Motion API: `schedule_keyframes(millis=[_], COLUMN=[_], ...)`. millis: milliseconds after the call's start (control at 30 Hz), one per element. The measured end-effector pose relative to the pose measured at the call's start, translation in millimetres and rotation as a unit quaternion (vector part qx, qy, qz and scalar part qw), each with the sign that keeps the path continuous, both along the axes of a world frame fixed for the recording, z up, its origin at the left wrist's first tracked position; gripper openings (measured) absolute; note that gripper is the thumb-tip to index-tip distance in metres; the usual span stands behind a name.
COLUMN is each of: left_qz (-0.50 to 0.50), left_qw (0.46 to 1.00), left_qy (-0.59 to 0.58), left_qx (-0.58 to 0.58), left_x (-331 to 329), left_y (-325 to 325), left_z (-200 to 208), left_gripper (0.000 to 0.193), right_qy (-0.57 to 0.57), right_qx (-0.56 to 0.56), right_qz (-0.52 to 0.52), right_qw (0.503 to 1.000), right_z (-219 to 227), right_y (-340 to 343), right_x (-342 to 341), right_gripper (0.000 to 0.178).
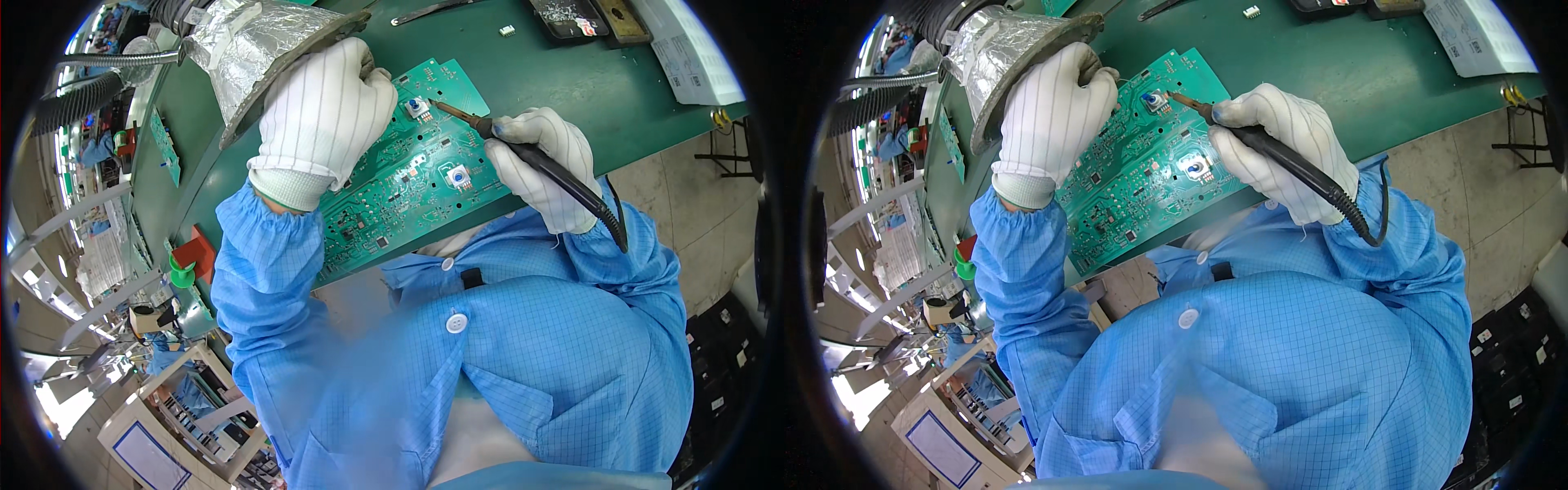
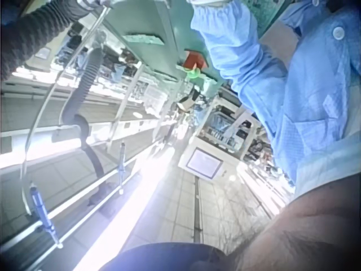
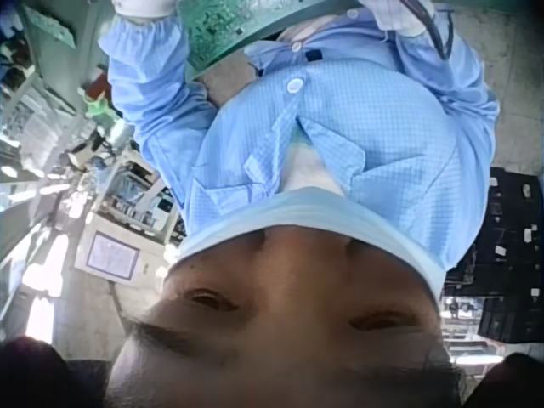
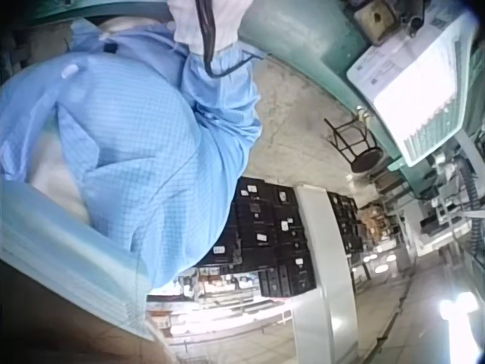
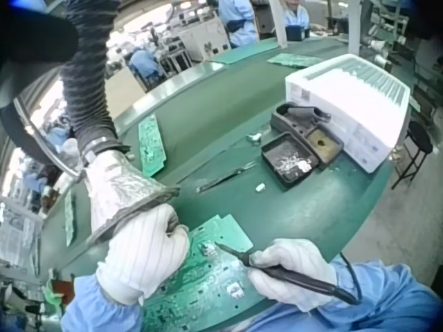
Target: Soldering components onto multiple printed circuit boards.
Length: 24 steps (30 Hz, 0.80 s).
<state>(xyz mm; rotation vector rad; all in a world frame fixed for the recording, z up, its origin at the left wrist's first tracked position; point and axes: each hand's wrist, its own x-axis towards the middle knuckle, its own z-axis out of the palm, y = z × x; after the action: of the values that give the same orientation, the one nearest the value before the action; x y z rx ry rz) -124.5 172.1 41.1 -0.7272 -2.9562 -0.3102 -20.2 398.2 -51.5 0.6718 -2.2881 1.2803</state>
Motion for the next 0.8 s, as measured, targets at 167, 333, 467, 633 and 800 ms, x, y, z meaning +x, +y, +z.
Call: schedule_keyframes(millis=[167, 333, 467, 633, 800], left_qz=[-0.015, -0.024, -0.06, -0.04, -0.039], left_qw=[0.999, 0.998, 0.994, 0.997, 0.995], left_qy=[0.008, 0.044, 0.09, 0.038, 0.037], left_qx=[-0.036, -0.037, -0.03, -0.06, -0.079], left_x=[-2.4, -2.3, -3.3, -0.4, 0.6], left_y=[0.0, 0.8, -0.5, 8.3, 9.7], left_z=[-3.4, -8.7, -14.6, -8.6, -10.9], left_gripper=[0.019, 0.019, 0.019, 0.022, 0.023], right_qy=[-0.041, -0.022, -0.023, -0.013, -0.023], right_qx=[-0.061, -0.047, -0.059, -0.015, -0.007], right_qz=[-0.003, -0.002, 0.007, 0.002, 0.001], right_qw=[0.997, 0.999, 0.998, 1.0, 1.0], right_z=[-1.4, -1.8, -1.1, -1.8, -1.6], right_y=[-5.5, -6.4, -6.3, -2.9, -2.6], right_x=[-1.2, -2.6, -2.5, -0.2, 1.1], right_gripper=[0.031, 0.032, 0.031, 0.033, 0.033])
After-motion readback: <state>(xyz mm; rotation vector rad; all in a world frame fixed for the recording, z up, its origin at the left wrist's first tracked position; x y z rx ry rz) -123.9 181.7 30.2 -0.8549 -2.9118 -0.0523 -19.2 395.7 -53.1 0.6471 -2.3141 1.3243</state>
